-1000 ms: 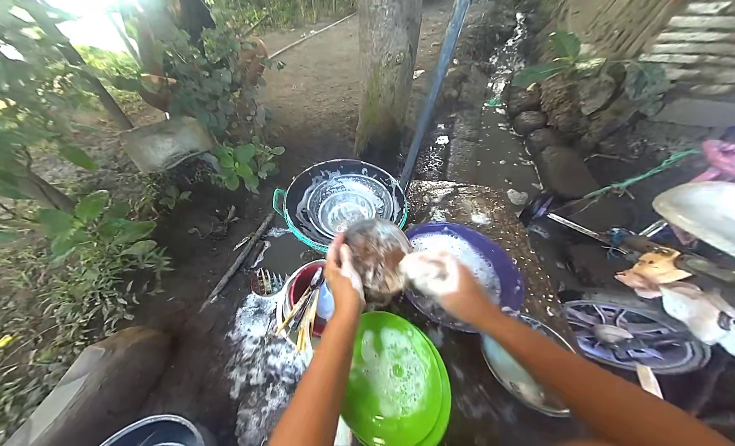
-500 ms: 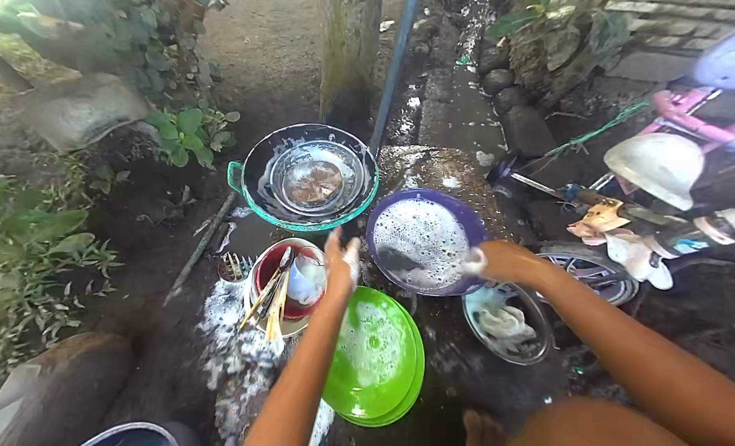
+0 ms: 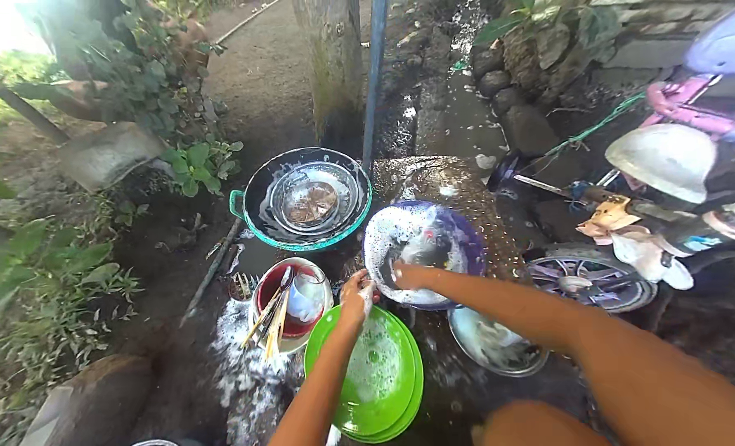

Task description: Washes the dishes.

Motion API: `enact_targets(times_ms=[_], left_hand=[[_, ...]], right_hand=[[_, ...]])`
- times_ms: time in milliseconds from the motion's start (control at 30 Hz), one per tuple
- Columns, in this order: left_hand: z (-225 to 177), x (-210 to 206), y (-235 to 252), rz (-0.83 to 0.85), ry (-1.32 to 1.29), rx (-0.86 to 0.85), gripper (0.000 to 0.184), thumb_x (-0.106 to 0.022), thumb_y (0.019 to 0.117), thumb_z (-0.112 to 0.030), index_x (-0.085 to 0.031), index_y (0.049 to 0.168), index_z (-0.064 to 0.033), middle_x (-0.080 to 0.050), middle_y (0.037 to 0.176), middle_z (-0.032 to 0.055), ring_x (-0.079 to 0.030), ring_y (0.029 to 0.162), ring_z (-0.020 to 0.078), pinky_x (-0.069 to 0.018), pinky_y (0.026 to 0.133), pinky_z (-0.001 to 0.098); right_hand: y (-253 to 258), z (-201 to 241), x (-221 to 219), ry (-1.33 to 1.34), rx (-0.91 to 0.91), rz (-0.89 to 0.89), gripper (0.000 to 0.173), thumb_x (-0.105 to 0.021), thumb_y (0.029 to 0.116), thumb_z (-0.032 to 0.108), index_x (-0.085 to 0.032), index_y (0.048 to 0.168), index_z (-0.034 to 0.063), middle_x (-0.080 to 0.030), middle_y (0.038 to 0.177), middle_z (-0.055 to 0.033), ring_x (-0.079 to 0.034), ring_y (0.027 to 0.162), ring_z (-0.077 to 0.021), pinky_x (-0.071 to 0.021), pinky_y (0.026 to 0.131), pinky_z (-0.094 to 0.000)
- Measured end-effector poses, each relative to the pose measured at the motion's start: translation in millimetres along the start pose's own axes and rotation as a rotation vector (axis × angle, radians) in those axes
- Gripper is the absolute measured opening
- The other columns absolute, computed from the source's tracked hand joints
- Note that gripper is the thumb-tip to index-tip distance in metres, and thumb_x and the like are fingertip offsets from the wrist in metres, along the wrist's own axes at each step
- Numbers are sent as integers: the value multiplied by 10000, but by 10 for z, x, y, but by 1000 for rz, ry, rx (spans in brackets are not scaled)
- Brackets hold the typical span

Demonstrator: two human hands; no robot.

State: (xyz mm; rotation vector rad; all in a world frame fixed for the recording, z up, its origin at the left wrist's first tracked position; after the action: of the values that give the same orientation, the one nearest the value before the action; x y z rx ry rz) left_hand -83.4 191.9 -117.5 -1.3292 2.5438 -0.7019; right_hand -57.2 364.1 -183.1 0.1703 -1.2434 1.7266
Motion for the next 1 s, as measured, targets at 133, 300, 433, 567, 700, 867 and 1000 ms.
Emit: enact_targets(times_ms=[133, 300, 433, 567, 700, 867, 1000], left_hand=[[-80, 354, -308, -11, 8, -86, 386, -462, 1074, -78, -471, 1427, 79, -576, 1353, 263, -672, 1095, 268, -557, 936, 374], [117, 571, -648, -66, -97, -92, 338, -416, 1076, -70, -530, 1352, 88, -655, 1218, 219, -693, 1002, 215, -565, 894, 350], [306, 611, -907, -88, -166, -94, 335, -404, 1055, -60, -541, 1327, 80, -692, 1134, 167, -711, 944, 186, -584, 856, 336], [426, 789, -1133, -162, -235, -95, 341, -417, 1047, -54, -527, 1351, 53, -724, 1072, 118, -730, 895, 170, -603, 824, 323], [377, 934, -1226, -203, -254, -102, 323, -413, 1041, -48, -548, 1317, 53, -728, 1055, 99, -731, 886, 158, -605, 824, 312], [342, 836, -1309, -70, -277, -143, 326, -411, 1027, -56, -573, 1293, 41, -740, 1056, 82, -735, 897, 161, -609, 840, 322], [293, 750, -1277, 4, -264, -153, 349, -419, 1011, -90, -592, 1287, 33, -733, 1080, 91, -731, 925, 172, -605, 861, 332]], right_hand=[[-409, -314, 61, -176, -144, 133, 569, -471, 1077, 407, -616, 1311, -91, -578, 1354, -358, -508, 1325, -528, -332, 1091, -733], [-1006, 196, 20, -229, 63, 17, 522, -586, 1031, 440, -661, 1279, -14, -654, 1249, -288, -603, 1203, -480, -424, 1004, -707], [-1109, 363, 195, -353, -12, -145, 296, -532, 1040, 126, -660, 1253, -36, -632, 1279, -303, -570, 1251, -493, -425, 1042, -666], [-1304, 201, 905, -60, 100, -427, 311, -563, 1050, 182, -698, 1157, -76, -680, 1152, -298, -627, 1163, -445, -450, 1041, -611], [-1447, -102, 1493, 536, 201, -666, 171, -595, 1035, 127, -680, 1016, -21, -673, 824, -65, -630, 724, -97, -554, 722, -319], [-1749, -415, 1687, 889, 76, -923, 190, -522, 1074, 200, -645, 1129, 67, -678, 851, 19, -650, 724, -33, -576, 698, -255], [-2082, -898, 1835, 1060, 105, -1114, 231, -489, 1085, 267, -606, 1230, 130, -686, 953, 47, -675, 842, -38, -590, 782, -271]])
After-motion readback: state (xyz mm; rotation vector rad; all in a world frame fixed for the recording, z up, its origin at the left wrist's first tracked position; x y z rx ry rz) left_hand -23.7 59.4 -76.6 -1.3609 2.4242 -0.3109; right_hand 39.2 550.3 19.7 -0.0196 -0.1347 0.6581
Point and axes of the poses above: each hand's wrist, its own y-axis towards the middle knuckle, its own x-axis out of the back of the hand, z = x × y, the point moved 4 cm from there along y, towards the middle knuckle
